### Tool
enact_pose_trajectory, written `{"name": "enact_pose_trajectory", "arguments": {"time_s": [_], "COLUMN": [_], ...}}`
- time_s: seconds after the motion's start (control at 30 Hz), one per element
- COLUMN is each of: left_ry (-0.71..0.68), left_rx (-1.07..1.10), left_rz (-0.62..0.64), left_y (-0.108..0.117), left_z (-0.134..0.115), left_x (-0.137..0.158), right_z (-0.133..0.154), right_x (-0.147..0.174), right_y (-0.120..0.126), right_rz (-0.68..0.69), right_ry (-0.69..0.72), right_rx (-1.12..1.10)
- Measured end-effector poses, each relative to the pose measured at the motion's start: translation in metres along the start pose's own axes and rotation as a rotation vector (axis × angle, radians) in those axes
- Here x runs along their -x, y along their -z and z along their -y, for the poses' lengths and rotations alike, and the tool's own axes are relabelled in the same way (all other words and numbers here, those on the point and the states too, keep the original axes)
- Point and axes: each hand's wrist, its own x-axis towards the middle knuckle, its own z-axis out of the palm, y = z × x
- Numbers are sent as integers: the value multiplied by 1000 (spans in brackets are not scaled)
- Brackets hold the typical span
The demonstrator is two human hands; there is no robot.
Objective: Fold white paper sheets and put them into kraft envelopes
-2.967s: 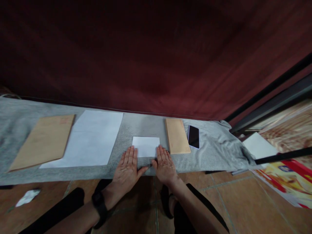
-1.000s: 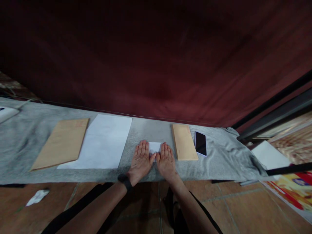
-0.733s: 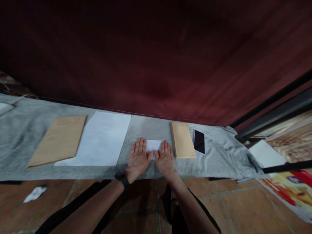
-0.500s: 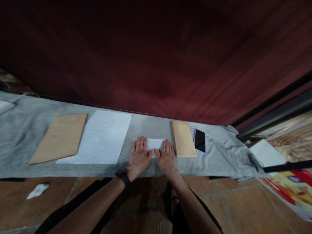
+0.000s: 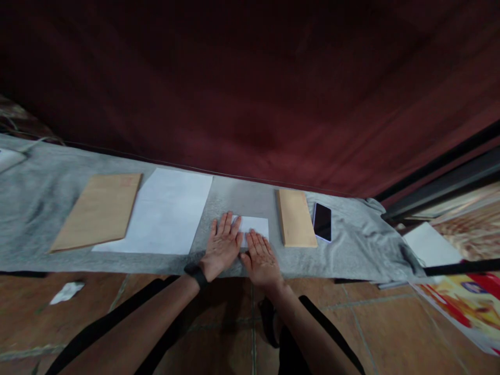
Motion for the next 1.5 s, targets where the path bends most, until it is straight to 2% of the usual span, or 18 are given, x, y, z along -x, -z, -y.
{"name": "enact_pose_trajectory", "arguments": {"time_s": [0.37,0.57,0.63,0.7,0.83,0.93,1.17,1.5], "left_ry": [71,109,53,-60,-281,-369,-438,-467], "left_rx": [0,-15,-7,22,104,134,98,78], "left_rz": [32,-66,-126,-157,-88,-36,19,44], "left_y": [1,8,12,15,9,0,0,-1], "left_z": [20,26,23,16,-5,-15,-12,-8], "left_x": [-20,-22,-18,-10,15,30,35,41], "right_z": [-3,-6,-10,-15,-24,-26,-24,-37], "right_x": [7,14,13,8,-8,-18,-26,-37], "right_y": [13,15,17,22,34,38,23,4], "right_rz": [107,113,117,120,95,103,197,133], "right_ry": [9,2,-4,-18,-102,-120,-51,-123], "right_rx": [-35,-61,-100,-166,-285,-328,-260,-43]}}
